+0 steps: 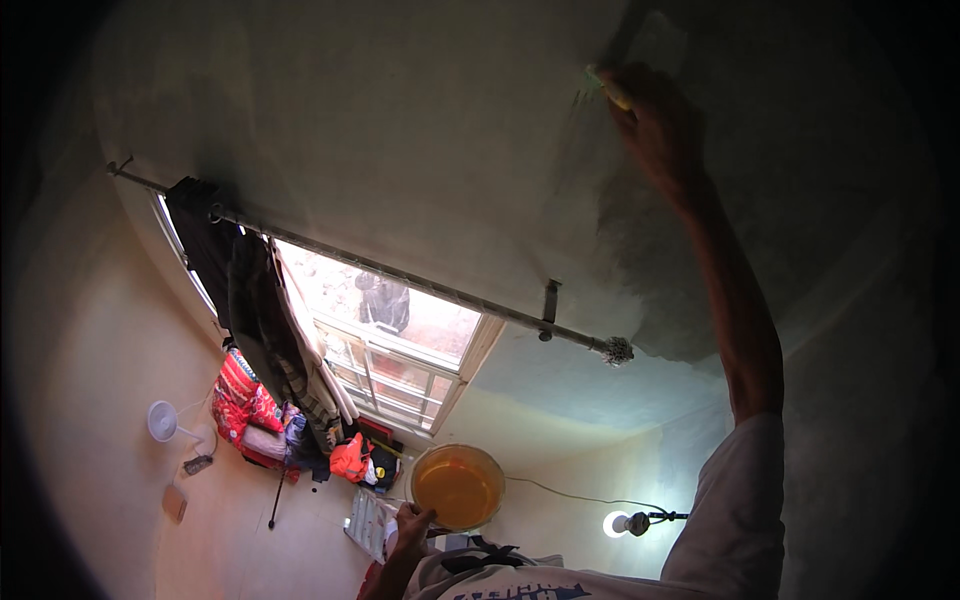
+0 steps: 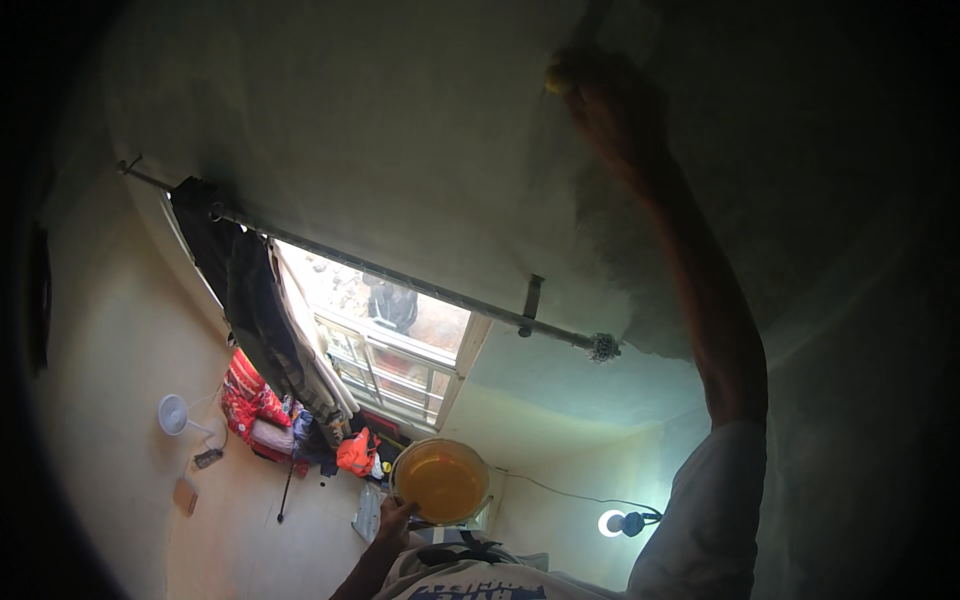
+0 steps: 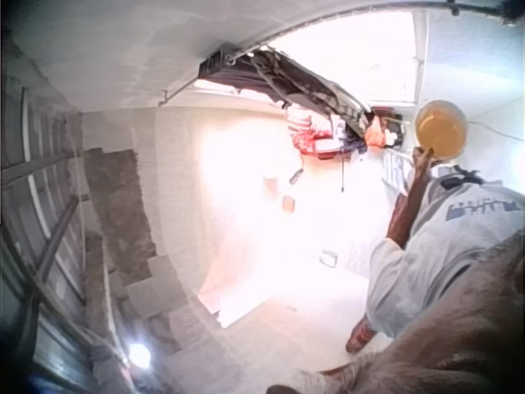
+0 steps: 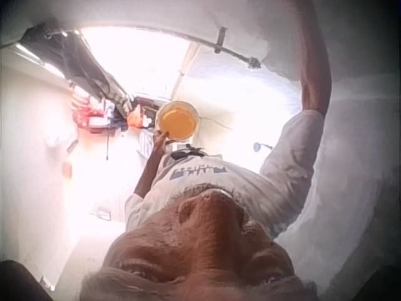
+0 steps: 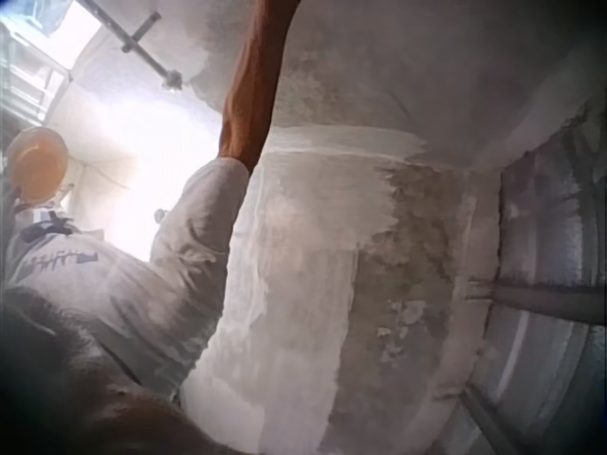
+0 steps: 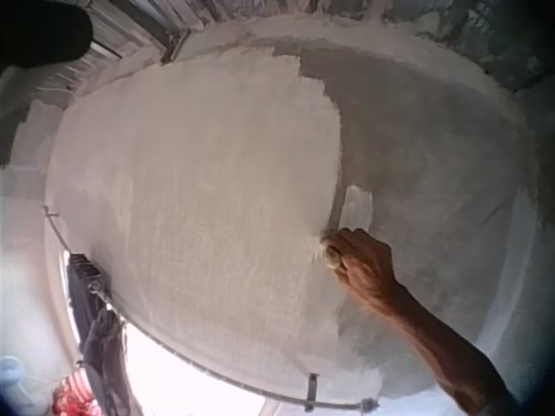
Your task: The person paints a ceiling using a brush and a paint container. They repeatedly dip the brush into the container and apply paint to the ceiling surface in a consistent manner.
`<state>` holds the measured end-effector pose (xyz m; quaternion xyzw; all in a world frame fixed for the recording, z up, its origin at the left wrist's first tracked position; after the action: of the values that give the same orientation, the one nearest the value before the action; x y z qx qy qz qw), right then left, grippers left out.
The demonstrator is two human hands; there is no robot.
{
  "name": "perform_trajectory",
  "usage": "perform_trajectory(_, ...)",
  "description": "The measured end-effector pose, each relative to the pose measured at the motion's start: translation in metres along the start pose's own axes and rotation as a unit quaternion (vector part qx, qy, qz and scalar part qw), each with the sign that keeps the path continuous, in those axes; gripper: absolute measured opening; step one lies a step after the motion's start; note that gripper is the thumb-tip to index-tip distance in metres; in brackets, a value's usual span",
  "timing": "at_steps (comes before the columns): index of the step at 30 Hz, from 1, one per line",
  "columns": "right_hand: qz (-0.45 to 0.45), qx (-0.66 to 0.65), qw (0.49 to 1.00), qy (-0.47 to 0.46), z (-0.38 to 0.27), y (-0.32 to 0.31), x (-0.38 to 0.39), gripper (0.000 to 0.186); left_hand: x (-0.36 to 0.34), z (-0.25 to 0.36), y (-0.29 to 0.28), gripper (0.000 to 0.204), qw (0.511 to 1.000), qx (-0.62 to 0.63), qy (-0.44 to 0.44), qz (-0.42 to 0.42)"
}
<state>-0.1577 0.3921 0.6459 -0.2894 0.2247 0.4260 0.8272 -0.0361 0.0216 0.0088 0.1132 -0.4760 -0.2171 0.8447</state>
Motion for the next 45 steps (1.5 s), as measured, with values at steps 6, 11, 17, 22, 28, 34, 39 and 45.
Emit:
perform_trajectory(6, 0.018, -0.023, 0.997, -0.069, -0.058, 0.02, 0.062, 0.035, -0.01, -0.006, -0.003, 0.034, 1.0, -0.021, -0.011, -0.002)
perform_trajectory(11, -0.142, -0.092, 0.982, -0.081, -0.13, 0.034, 0.116, 0.035, -0.024, -0.018, -0.013, 0.038, 1.0, -0.022, 0.003, 0.008)
perform_trajectory(17, -0.147, -0.174, 0.972, 0.055, -0.061, 0.027, 0.079, 0.026, -0.033, -0.023, -0.017, 0.037, 1.0, -0.01, -0.003, -0.024)
perform_trajectory(22, -0.164, -0.098, 0.972, 0.14, 0.019, 0.055, -0.022, 0.021, -0.02, -0.032, -0.038, 0.029, 0.998, 0.026, 0.007, 0.053)
perform_trajectory(28, -0.009, 0.067, 0.997, -0.04, 0.048, -0.019, -0.031, 0.032, -0.023, -0.015, -0.01, 0.027, 1.0, -0.002, -0.008, 0.0)
perform_trajectory(34, -0.017, 0.038, 0.988, -0.148, -0.024, 0.026, 0.045, 0.044, -0.025, -0.013, -0.008, 0.03, 1.0, -0.008, -0.002, -0.011)
perform_trajectory(39, -0.142, -0.118, 0.98, -0.068, -0.054, 0.019, 0.035, 0.025, -0.039, -0.028, -0.024, 0.03, 1.0, -0.018, 0.019, -0.003)
perform_trajectory(45, -0.252, -0.049, 0.952, 0.166, 0.068, 0.003, -0.021, 0.022, -0.028, -0.016, -0.004, 0.03, 1.0, -0.007, -0.018, -0.022)
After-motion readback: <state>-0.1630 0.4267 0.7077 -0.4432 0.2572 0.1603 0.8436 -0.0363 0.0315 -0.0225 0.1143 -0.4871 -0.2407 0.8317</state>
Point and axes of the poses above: each hand's wrist, its own x-axis away from the middle knuckle, its own y-axis out of the palm, z = x × y, the point moved 5 cm from there along -x, towards the middle knuckle, and after that the axes turned 10 degrees about -y, right-handed, at the moved point
